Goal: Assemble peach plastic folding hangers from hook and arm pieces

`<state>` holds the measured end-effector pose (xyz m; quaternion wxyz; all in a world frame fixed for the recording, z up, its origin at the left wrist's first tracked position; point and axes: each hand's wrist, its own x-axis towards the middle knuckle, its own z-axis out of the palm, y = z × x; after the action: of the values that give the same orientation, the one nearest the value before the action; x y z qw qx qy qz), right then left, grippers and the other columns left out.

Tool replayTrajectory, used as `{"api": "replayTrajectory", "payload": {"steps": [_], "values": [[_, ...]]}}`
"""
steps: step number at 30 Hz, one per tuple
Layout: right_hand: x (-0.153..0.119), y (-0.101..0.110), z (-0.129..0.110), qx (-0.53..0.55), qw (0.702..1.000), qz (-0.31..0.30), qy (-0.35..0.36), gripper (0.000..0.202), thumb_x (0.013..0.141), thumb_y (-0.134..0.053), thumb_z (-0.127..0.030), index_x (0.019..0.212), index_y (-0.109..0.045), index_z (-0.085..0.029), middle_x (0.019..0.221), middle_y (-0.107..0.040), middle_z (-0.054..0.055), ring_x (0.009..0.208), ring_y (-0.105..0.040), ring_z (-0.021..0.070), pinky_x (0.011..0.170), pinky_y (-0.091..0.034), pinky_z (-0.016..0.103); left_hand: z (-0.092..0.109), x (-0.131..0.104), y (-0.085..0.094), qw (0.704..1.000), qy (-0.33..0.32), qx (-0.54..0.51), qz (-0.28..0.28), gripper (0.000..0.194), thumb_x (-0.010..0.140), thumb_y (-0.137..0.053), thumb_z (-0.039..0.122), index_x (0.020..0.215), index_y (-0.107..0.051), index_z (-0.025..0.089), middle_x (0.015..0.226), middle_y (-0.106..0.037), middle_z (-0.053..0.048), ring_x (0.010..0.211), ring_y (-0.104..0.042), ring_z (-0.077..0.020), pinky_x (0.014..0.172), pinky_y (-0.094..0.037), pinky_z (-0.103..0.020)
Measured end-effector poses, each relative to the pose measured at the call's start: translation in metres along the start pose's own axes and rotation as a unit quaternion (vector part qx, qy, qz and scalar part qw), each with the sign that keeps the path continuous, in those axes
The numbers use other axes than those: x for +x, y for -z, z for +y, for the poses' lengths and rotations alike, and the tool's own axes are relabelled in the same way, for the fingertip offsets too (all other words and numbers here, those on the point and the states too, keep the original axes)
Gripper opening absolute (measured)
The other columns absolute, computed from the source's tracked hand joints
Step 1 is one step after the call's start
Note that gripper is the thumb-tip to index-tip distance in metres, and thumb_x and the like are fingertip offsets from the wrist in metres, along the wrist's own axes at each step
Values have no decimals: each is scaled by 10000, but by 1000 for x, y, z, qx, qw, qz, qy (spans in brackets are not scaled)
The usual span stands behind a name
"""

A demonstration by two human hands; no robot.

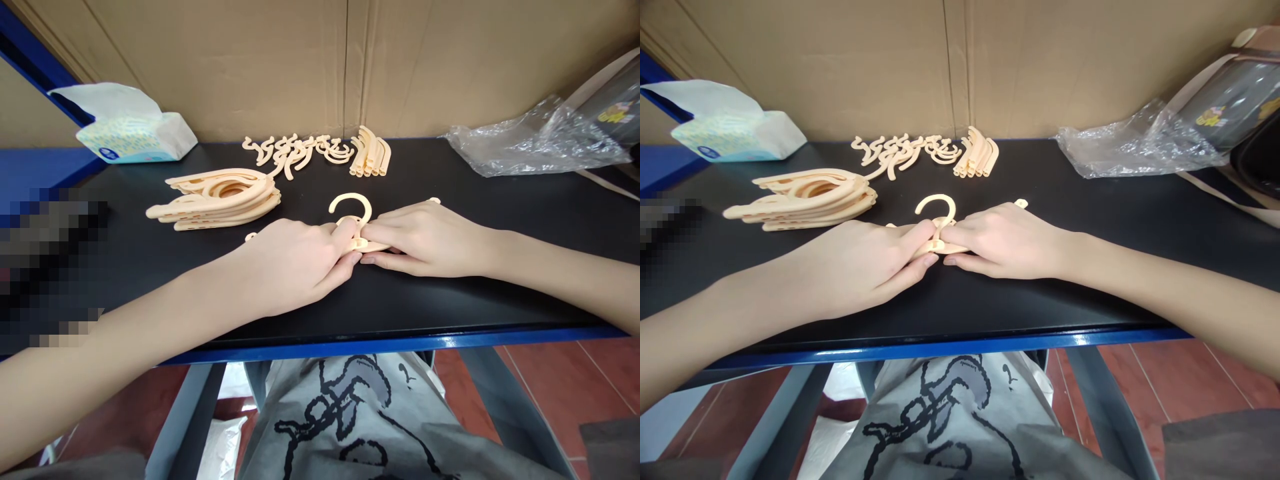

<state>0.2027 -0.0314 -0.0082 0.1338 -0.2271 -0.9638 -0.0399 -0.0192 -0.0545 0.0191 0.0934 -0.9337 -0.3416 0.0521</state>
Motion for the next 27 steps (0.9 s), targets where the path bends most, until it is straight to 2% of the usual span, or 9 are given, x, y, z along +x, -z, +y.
{"api": "replayTrajectory", "payload": {"steps": [17,24,27], "values": [[-1,1,-1,-3,1000,0,2,243,1015,-466,-305,808,-522,-189,680,-517,-23,569,-434,110,498,-250,240,0,0,1,1000,1,11,0,322,1037,-356,333,1183,-542,114,621,-632,-19,502,-602,-218,470,-248,-282],[0,0,0,4,1000,-9,-2,237,1017,-455,-300,816,-522,-192,719,-575,-5,595,-482,116,529,-285,245,-2,1,-1,1000,-7,3,-6,295,1012,-418,281,1252,-485,123,821,-703,-46,573,-648,-214,465,-252,-296],[0,1,0,3,1000,-15,-4,224,1018,-445,-296,841,-536,-190,734,-601,4,606,-501,121,552,-307,249,-2,0,-1,1000,-6,9,-9,266,1000,-425,265,1216,-500,128,775,-690,-44,575,-653,-224,462,-260,-298]]}}
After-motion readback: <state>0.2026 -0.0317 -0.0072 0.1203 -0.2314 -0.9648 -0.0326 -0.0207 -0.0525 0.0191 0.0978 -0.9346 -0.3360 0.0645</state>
